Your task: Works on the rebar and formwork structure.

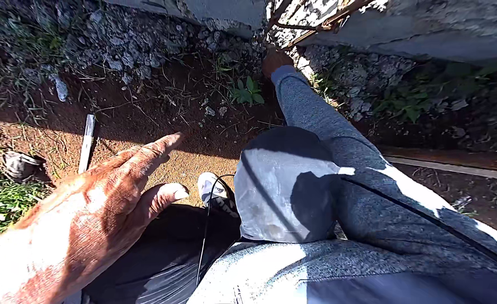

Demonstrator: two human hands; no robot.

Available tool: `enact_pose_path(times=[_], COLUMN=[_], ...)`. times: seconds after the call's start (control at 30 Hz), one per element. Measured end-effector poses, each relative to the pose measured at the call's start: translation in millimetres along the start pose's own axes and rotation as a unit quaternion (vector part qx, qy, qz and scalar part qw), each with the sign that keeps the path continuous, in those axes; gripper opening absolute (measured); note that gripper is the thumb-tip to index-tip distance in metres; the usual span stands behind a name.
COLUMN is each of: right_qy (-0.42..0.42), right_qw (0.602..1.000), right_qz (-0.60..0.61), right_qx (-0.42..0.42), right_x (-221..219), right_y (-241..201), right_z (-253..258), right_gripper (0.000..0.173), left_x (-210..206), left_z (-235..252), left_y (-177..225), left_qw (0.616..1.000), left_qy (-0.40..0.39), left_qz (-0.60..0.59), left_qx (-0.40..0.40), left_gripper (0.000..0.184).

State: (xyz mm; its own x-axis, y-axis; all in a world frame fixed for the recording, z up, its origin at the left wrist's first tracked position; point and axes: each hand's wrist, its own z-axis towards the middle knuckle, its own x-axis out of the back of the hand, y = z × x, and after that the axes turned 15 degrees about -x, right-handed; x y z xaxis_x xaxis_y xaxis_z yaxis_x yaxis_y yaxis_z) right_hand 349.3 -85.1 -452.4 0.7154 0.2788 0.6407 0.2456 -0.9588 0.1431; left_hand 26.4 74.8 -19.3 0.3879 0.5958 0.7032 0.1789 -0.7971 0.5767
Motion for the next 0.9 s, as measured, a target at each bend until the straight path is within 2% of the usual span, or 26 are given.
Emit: enact_pose_path(times=[0.23,0.43,0.57,0.8,0.9], right_qy=[-0.025,-0.015,-0.003,-0.046,-0.035], right_qw=[0.999,0.999,0.999,0.999,0.999], right_qz=[0.006,0.021,0.024,0.005,0.031], right_qx=[-0.030,-0.019,-0.028,-0.022,0.008], right_x=[-12,-7,-10,-1,-16], right_y=[-4,5,1,-1,10], right_z=[12,1,8,4,24], right_gripper=[0.067,0.056,0.069,0.059,0.056], left_x=[5,4,4,6,6], left_z=[2,1,4,6,4], left_y=[-1,-3,-2,0,1], left_qw=[1.000,1.000,1.000,1.000,1.000], left_qy=[-0.011,0.009,0.001,-0.005,-0.006], left_qz=[0.005,-0.003,0.008,0.007,0.002], left_qx=[0.012,-0.003,0.006,-0.003,0.003], left_gripper=[0.066,0.066,0.065,0.066,0.066])
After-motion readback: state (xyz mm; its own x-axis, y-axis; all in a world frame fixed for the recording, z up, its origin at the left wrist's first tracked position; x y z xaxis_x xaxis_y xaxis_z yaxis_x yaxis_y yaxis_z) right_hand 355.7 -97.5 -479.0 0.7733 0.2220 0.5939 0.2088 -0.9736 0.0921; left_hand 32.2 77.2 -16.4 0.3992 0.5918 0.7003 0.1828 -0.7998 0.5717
